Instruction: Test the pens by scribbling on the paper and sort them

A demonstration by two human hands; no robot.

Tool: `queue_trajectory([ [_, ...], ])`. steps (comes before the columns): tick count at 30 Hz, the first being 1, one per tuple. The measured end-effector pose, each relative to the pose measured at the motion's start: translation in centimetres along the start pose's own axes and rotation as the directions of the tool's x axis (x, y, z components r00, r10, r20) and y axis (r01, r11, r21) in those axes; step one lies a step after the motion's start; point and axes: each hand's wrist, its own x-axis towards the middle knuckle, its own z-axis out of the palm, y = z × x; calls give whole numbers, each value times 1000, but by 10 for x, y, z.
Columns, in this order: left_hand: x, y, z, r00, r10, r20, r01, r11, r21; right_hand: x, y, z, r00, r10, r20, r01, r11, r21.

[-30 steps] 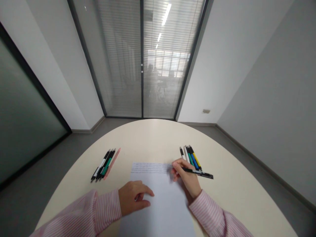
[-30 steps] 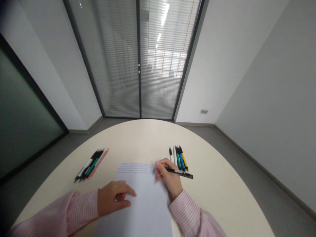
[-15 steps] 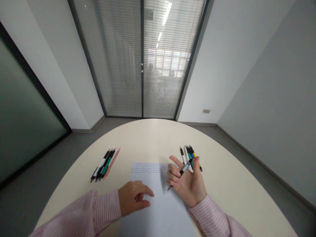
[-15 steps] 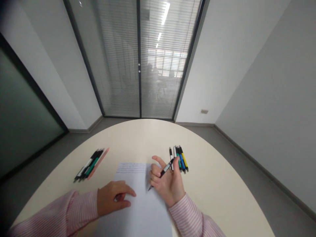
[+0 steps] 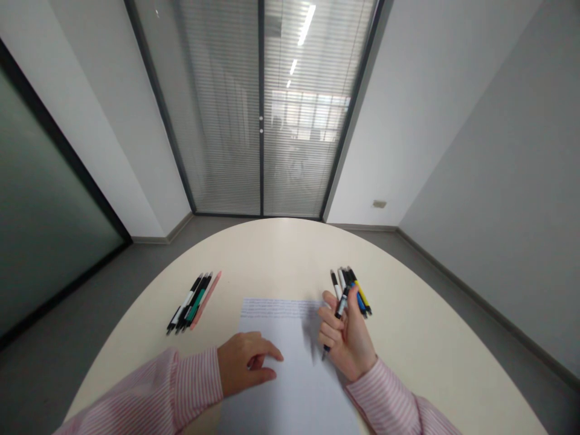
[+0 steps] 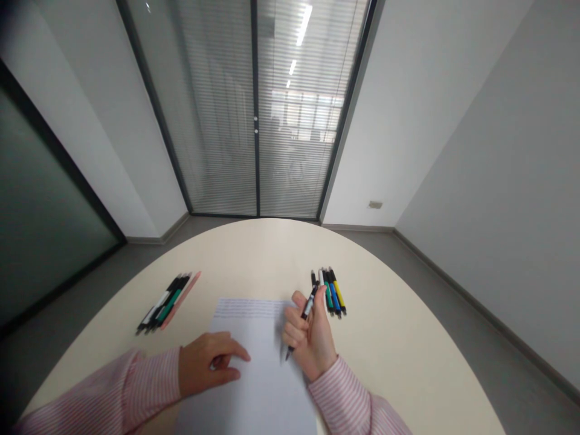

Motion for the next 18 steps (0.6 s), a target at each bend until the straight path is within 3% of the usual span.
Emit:
queue_trajectory([
  [5,-1,0,-1,1000,13,-4,-13,1000,-21,1,-24,5,955,-283,-93,287,957,30],
  [10,-1,0,-2,1000,15,-8,-16,1000,-26,-8,-63,-16,832,-513,-212,433,839,-331],
  [12,-2,1,-3,1000,13,-11,-13,999,-31,-13,-73,-31,752,-624,-211,495,747,-444],
  [14,-2,1,-4,1000,8,-13,-8,999,-31,-16,-80,-49,641,-741,-199,562,630,-536],
  [16,-2,2,-3,1000,7,-15,-8,1000,-25,-18,-84,-68,511,-836,-202,546,496,-675],
  [18,-2,1,-3,1000,10,-15,-10,1000,-24,-18,-86,-87,431,-879,-203,485,416,-770],
])
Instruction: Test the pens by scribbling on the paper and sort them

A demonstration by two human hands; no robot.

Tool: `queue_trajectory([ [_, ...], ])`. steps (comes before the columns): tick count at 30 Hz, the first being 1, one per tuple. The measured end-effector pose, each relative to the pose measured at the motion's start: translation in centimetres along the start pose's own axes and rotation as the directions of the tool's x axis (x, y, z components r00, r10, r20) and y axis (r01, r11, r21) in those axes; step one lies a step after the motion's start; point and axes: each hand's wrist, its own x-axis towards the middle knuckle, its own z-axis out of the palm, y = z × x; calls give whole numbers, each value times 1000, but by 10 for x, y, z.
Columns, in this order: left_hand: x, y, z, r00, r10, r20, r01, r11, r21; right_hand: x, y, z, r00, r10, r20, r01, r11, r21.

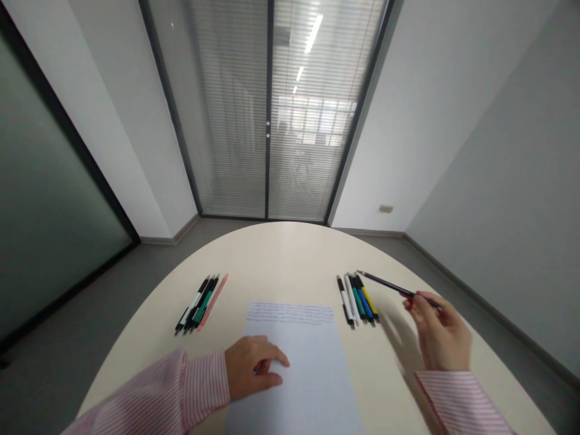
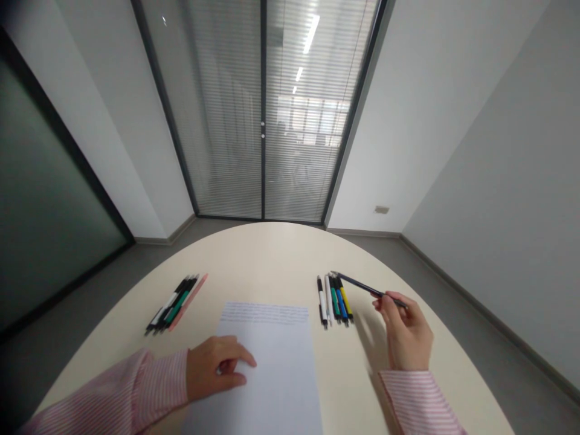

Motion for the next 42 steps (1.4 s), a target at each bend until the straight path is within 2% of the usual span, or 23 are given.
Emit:
queue_trajectory([
  [2,0,-1,0,1000,3,0,-3,1000,-5,4,13,-8,996,-85,-19,74,942,-329],
  [4,0,-1,1,1000,4,-1,-4,1000,-8,7,23,-13,995,-99,-22,74,861,-503],
  [7,0,-2,1,1000,7,-6,-7,1000,-6,8,31,-15,997,-74,30,75,759,-646],
  [10,0,-2,1,1000,18,-4,-18,1000,-3,8,31,-14,987,-43,153,144,648,-748],
  [14,1,-2,2,1000,17,-4,-17,1000,2,7,32,-13,959,-21,283,249,541,-803],
  [19,0,-3,3,1000,24,0,-24,1000,13,6,36,-13,935,-42,352,330,470,-819],
  [28,1,-1,0,1000,21,7,-21,1000,20,6,39,-15,906,-97,412,409,455,-791],
  [33,1,-2,2,999,35,5,-35,999,37,-9,18,-2,875,-175,453,480,439,-759],
  [34,0,-2,2,999,38,5,-38,998,40,-19,11,5,853,-179,491,516,438,-736],
  [35,0,-2,2,999,36,4,-37,998,43,-31,4,12,798,-161,581,585,438,-682],
  [37,0,-1,3,1000,16,0,-16,999,49,-62,-10,29,722,-134,679,654,455,-605],
  [39,0,1,3,1000,-5,-7,5,998,60,-97,-19,45,563,-68,824,749,464,-474],
  [42,-1,3,2,999,50,4,-50,992,114,-138,-24,62,344,6,939,832,462,-308],
])
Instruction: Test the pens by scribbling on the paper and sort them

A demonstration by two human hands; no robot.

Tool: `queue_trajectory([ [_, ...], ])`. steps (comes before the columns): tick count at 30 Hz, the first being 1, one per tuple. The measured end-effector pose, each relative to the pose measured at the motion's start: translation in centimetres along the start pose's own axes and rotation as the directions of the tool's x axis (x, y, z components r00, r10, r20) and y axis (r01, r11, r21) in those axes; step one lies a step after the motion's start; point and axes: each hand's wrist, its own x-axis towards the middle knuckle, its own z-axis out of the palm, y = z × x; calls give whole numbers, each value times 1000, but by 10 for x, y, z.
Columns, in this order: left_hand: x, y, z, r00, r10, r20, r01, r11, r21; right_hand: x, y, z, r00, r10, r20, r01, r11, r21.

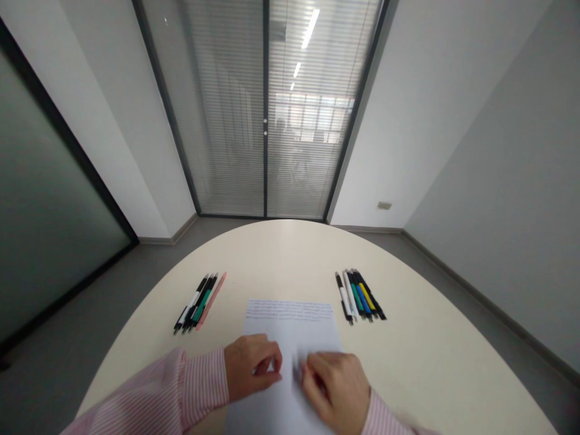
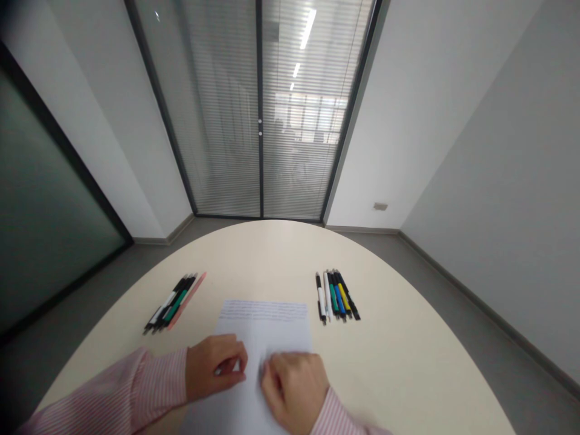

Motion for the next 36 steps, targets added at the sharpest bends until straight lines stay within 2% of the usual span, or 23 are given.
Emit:
queue_trajectory([
  [3,-1,3,-2,994,113,4,-113,991,67,0,-13,12,989,-102,107,106,994,-35],
  [6,-1,7,-2,982,190,-4,-189,977,98,2,-11,16,982,-116,149,127,990,-67],
  [11,1,11,1,975,215,-52,-206,969,136,3,-9,14,977,-115,181,132,988,-81],
  [13,4,7,-3,979,144,-146,-124,983,139,3,-9,13,976,-112,186,129,988,-85],
  [15,5,-3,-13,959,12,-282,37,985,166,3,-10,12,975,-111,193,129,988,-84],
  [17,5,-20,-29,895,-121,-430,261,923,283,3,-10,11,973,-118,197,136,988,-78],
  [19,1,-39,-46,810,-188,-555,475,766,433,4,-10,10,974,-120,193,136,988,-73],
  [21,-6,-57,-61,761,-225,-609,562,697,445,3,-10,10,976,-117,184,131,989,-70],
  [23,-12,-71,-69,727,-262,-634,624,638,452,3,-9,11,977,-119,175,131,989,-61],
  [26,-18,-81,-71,711,-305,-634,667,579,469,2,-8,13,980,-128,153,137,989,-53],
  [32,-17,-83,-69,722,-339,-603,672,552,494,2,-8,15,980,-121,161,133,989,-63],
  [36,-13,-74,-70,747,-318,-585,642,575,508,2,-9,13,980,-129,152,139,989,-59],
])
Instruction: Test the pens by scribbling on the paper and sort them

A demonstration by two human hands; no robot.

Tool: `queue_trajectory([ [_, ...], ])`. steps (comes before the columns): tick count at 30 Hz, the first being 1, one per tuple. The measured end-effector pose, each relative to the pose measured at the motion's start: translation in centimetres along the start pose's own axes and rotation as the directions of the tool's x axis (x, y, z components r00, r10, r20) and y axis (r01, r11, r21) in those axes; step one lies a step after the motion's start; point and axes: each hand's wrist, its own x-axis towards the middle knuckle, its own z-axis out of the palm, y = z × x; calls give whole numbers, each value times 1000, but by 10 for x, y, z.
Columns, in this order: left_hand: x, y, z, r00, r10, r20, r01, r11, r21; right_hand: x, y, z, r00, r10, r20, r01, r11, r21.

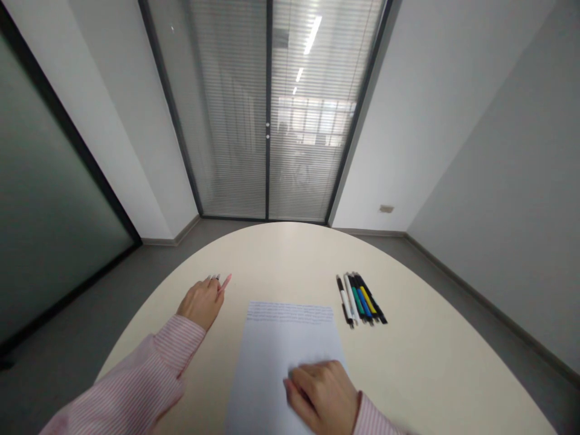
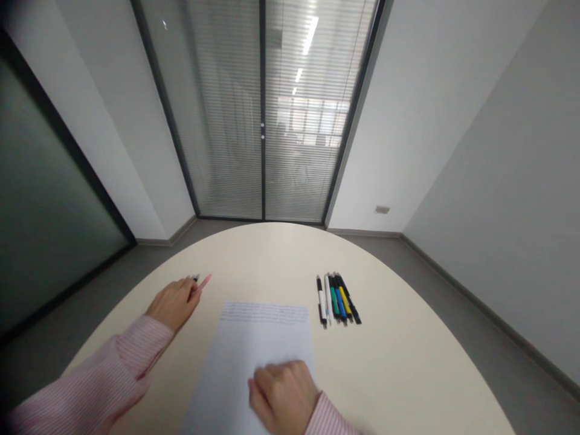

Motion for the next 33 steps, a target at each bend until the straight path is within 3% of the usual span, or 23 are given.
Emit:
queue_trajectory([
  [3,-2,10,-12,998,4,-66,-12,994,-112,0,0,-2,1000,-3,-18,3,1000,10],
  [5,-4,18,-21,989,-94,-118,38,914,-405,1,0,-2,1000,2,-17,-1,1000,24],
  [6,-5,22,-26,985,-145,-92,68,820,-568,1,0,-2,1000,8,-14,-8,999,32],
  [9,-8,31,-34,974,-210,84,162,390,-906,-1,1,0,999,34,-6,-33,997,70],
  [12,-11,41,-35,950,-183,254,265,38,-964,-2,3,2,996,85,-18,-80,974,214],
  [15,-16,57,-34,926,-109,361,343,-156,-926,-1,8,3,973,227,-43,-170,830,531],
  [18,-24,74,-33,927,1,375,367,-210,-906,2,14,3,931,358,-65,-165,574,802],
  [22,-36,93,-27,928,122,351,370,-208,-905,5,23,2,892,448,-68,-99,340,935],
  [27,-43,102,-19,907,177,382,411,-178,-894,6,33,-1,809,587,-34,-131,237,963],
  [33,-37,94,-18,907,-6,421,415,-148,-898,3,42,5,718,695,-20,-100,132,986],
])
